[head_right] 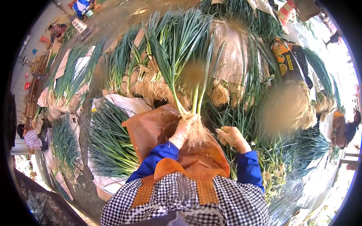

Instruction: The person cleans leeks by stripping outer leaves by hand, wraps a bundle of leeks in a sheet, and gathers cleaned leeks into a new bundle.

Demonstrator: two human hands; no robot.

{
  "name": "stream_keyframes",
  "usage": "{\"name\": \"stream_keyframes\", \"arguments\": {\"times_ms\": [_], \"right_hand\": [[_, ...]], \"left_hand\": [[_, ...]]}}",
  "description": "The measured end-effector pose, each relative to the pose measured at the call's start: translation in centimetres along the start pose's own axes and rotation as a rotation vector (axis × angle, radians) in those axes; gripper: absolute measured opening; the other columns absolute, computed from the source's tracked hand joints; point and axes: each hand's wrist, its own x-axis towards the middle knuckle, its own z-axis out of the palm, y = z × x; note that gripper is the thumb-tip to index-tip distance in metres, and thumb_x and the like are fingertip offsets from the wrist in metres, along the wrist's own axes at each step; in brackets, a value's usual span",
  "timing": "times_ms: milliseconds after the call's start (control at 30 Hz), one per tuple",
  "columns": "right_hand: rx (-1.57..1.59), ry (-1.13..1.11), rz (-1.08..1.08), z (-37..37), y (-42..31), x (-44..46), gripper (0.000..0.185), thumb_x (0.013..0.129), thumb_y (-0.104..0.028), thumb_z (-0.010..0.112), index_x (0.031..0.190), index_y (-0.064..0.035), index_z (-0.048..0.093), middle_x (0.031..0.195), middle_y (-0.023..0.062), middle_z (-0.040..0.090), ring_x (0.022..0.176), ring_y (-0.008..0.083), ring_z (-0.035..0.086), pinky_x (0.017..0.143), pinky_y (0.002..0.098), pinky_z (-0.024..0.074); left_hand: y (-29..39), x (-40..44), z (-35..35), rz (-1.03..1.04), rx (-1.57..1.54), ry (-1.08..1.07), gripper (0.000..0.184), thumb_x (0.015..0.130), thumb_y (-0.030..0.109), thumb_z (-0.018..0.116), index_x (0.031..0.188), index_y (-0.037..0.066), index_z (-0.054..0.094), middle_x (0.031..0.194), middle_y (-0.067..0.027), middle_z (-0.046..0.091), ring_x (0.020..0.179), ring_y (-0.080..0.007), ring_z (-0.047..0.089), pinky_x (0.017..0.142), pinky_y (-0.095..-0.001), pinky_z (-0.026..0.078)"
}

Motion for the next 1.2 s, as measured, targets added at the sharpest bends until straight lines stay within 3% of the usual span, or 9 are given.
{"name": "stream_keyframes", "arguments": {"times_ms": [33, 133, 300, 467, 600, 633, 767, 967, 1200], "right_hand": [[-0.442, 0.028, 0.142, -0.4, 1.1, 1.3, 0.046, 0.090, -0.044, 0.047, 0.092, -0.0004, 0.061, 0.075, 0.0063, 0.064, 0.060, 0.0178, 0.060, 0.057, 0.0322, 0.0469], [0.641, 0.016, 0.056, 2.4, -0.5, 4.7, 0.054, 0.091, -0.048, 0.042, 0.112, 0.0008, 0.053, 0.104, 0.0132, 0.060, 0.090, 0.0195, 0.058, 0.079, 0.0334, 0.0450], [1.261, -0.069, -0.267, 8.8, -0.6, 11.9, 0.018, 0.091, -0.017, 0.051, 0.097, -0.0005, 0.055, 0.085, 0.0107, 0.062, 0.071, 0.0157, 0.058, 0.066, 0.0256, 0.0472], [0.953, 0.494, -0.135, 3.6, 6.1, 14.9, 0.016, 0.091, -0.023, 0.051, 0.092, -0.0075, 0.048, 0.063, -0.0008, 0.046, 0.054, 0.0088, 0.049, 0.050, 0.0227, 0.0452], [0.937, 0.187, -0.197, 8.0, -3.1, 11.0, 0.019, 0.091, -0.024, 0.053, 0.093, -0.0057, 0.051, 0.076, 0.0053, 0.058, 0.061, 0.0159, 0.054, 0.055, 0.0275, 0.0453], [0.202, 0.341, -0.118, 8.8, -4.7, 11.2, 0.019, 0.091, -0.022, 0.052, 0.097, -0.0043, 0.054, 0.081, 0.0075, 0.062, 0.070, 0.0203, 0.058, 0.058, 0.0308, 0.0463], [-0.123, 0.511, -0.473, 5.7, -3.7, 12.6, 0.025, 0.087, -0.031, 0.054, 0.086, -0.0057, 0.058, 0.081, 0.0135, 0.062, 0.074, 0.0288, 0.060, 0.069, 0.0384, 0.0478], [-0.431, 0.927, -0.260, -4.1, -2.1, 17.6, 0.027, 0.086, -0.034, 0.054, 0.088, -0.0093, 0.063, 0.081, 0.0137, 0.064, 0.074, 0.0304, 0.062, 0.069, 0.0379, 0.0490], [-0.199, 0.422, -0.181, 3.0, -12.9, 24.1, 0.050, 0.082, -0.051, 0.053, 0.092, -0.0044, 0.066, 0.081, 0.0152, 0.065, 0.076, 0.0287, 0.062, 0.073, 0.0362, 0.0473]], "left_hand": [[-0.2, 1.1, -1.1, -0.050, 0.021, -0.012, 0.017, 0.078, 0.010, 0.068, 0.090, -0.001, 0.062, 0.076, -0.0053, 0.063, 0.067, -0.0133, 0.059, 0.059, -0.0238, 0.048], [0.4, 0.4, -0.4, -0.068, 0.122, -0.079, 0.014, 0.081, 0.009, 0.062, 0.092, 0.001, 0.061, 0.080, -0.0046, 0.062, 0.070, -0.0136, 0.059, 0.064, -0.0248, 0.049], [0.9, -0.7, -2.2, 0.153, 0.289, 0.024, 0.015, 0.076, 0.014, 0.062, 0.082, 0.001, 0.061, 0.065, -0.0009, 0.057, 0.059, -0.0086, 0.054, 0.055, -0.0222, 0.045], [7.1, -5.4, -1.6, 0.073, -0.237, -0.117, 0.033, 0.079, 0.014, 0.056, 0.106, -0.004, 0.054, 0.108, -0.0162, 0.056, 0.093, -0.0229, 0.056, 0.080, -0.0353, 0.051], [2.1, -0.7, -3.5, -0.099, -0.257, -0.110, 0.028, 0.080, 0.013, 0.060, 0.104, -0.001, 0.055, 0.092, -0.0097, 0.061, 0.082, -0.0191, 0.059, 0.074, -0.0303, 0.051], [0.3, 0.3, -3.8, -0.143, -0.309, -0.079, 0.025, 0.080, 0.011, 0.060, 0.102, 0.001, 0.056, 0.084, -0.0082, 0.062, 0.077, -0.0179, 0.060, 0.069, -0.0284, 0.051], [2.5, 0.1, -3.8, -0.410, -0.296, -0.217, 0.029, 0.081, 0.008, 0.058, 0.108, -0.001, 0.053, 0.090, -0.0095, 0.061, 0.078, -0.0191, 0.060, 0.067, -0.0302, 0.052], [9.7, -3.3, 0.1, -0.024, -0.422, -0.504, 0.030, 0.075, 0.006, 0.059, 0.103, 0.002, 0.050, 0.079, -0.0049, 0.054, 0.063, -0.0118, 0.053, 0.053, -0.0209, 0.050], [18.1, -4.5, 1.1, 0.176, -0.239, -0.457, 0.034, 0.076, 0.002, 0.055, 0.109, 0.003, 0.047, 0.073, -0.0030, 0.046, 0.061, -0.0129, 0.047, 0.055, -0.0234, 0.043]]}}
